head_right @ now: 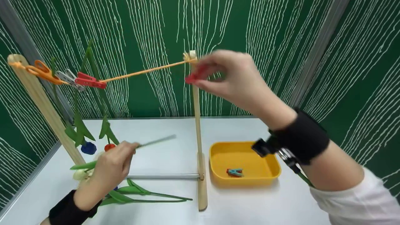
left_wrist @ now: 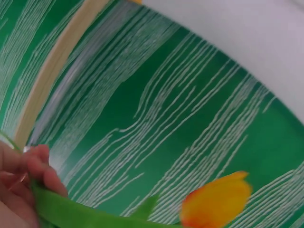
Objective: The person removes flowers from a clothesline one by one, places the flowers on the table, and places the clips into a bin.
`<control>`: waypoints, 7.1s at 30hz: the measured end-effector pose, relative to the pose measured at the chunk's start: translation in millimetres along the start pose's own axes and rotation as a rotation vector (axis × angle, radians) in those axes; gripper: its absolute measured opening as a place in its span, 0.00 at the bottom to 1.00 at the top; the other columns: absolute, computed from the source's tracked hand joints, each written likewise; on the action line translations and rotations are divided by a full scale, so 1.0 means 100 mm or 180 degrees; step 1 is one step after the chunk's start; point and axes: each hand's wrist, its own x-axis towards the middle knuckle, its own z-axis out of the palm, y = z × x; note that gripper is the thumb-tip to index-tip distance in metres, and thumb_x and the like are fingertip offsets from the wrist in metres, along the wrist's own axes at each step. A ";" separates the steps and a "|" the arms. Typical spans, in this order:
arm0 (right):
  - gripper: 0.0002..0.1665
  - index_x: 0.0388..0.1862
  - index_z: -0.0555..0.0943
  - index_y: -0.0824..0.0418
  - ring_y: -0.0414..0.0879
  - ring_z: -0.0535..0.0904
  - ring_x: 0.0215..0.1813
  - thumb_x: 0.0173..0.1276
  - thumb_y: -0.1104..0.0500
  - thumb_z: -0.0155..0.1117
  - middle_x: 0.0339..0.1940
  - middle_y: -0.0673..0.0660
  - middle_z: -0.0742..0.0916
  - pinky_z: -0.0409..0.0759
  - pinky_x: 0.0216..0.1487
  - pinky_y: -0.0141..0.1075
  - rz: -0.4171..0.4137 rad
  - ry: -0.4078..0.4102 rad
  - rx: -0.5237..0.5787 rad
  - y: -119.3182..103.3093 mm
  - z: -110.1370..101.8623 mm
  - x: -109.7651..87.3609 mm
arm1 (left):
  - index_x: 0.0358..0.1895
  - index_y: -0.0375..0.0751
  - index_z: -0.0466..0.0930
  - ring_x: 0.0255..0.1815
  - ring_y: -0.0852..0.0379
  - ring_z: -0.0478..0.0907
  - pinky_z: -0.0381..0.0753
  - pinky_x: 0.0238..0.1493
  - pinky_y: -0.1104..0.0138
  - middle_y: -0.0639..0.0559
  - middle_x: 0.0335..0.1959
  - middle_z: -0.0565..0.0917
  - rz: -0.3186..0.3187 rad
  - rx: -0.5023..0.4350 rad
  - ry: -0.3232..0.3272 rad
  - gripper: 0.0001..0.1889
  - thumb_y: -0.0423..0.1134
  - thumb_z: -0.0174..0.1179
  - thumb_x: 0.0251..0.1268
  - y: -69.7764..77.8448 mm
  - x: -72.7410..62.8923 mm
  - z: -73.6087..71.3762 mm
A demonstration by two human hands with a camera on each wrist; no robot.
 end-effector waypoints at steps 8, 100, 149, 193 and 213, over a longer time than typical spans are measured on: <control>0.24 0.51 0.80 0.61 0.34 0.81 0.43 0.54 0.73 0.68 0.45 0.54 0.84 0.76 0.42 0.19 0.0713 0.0082 -0.0074 1.09 0.38 -0.74 | 0.36 0.42 0.82 0.27 0.59 0.74 0.74 0.25 0.70 0.54 0.26 0.76 -0.0179 0.0020 -0.0711 0.12 0.25 0.67 0.50 -0.14 -0.56 0.14; 0.32 0.50 0.82 0.55 0.49 0.71 0.46 0.68 0.33 0.46 0.42 0.51 0.83 0.65 0.47 0.40 -0.1335 -0.0562 -0.2728 -1.19 1.79 1.34 | 0.59 0.39 0.67 0.55 0.48 0.75 0.74 0.58 0.60 0.41 0.58 0.74 -0.1522 -0.0516 0.1116 0.15 0.27 0.41 0.73 -0.47 0.74 -0.04; 0.16 0.41 0.83 0.54 0.35 0.80 0.28 0.63 0.45 0.61 0.28 0.51 0.86 0.75 0.45 0.26 -0.0745 0.0585 -0.0284 -0.45 0.24 1.24 | 0.62 0.42 0.68 0.13 0.63 0.61 0.63 0.15 0.76 0.52 0.30 0.77 -0.0461 -0.0663 0.0712 0.27 0.17 0.47 0.61 0.10 0.32 -0.20; 0.09 0.31 0.83 0.57 0.42 0.73 0.31 0.55 0.56 0.73 0.27 0.47 0.83 0.77 0.36 0.34 0.1295 -0.2047 -0.0401 2.20 1.55 -1.94 | 0.35 0.47 0.86 0.30 0.64 0.69 0.69 0.31 0.72 0.58 0.29 0.76 -0.0023 -0.0649 -0.2757 0.07 0.32 0.65 0.55 -0.06 -1.15 0.58; 0.05 0.32 0.81 0.68 0.43 0.77 0.30 0.64 0.66 0.60 0.28 0.59 0.84 0.70 0.35 0.21 -0.0607 0.0641 -0.0997 0.60 0.35 0.01 | 0.56 0.33 0.72 0.58 0.44 0.67 0.66 0.61 0.59 0.38 0.58 0.70 -0.0593 -0.0337 0.1316 0.22 0.22 0.57 0.55 -0.45 0.27 -0.44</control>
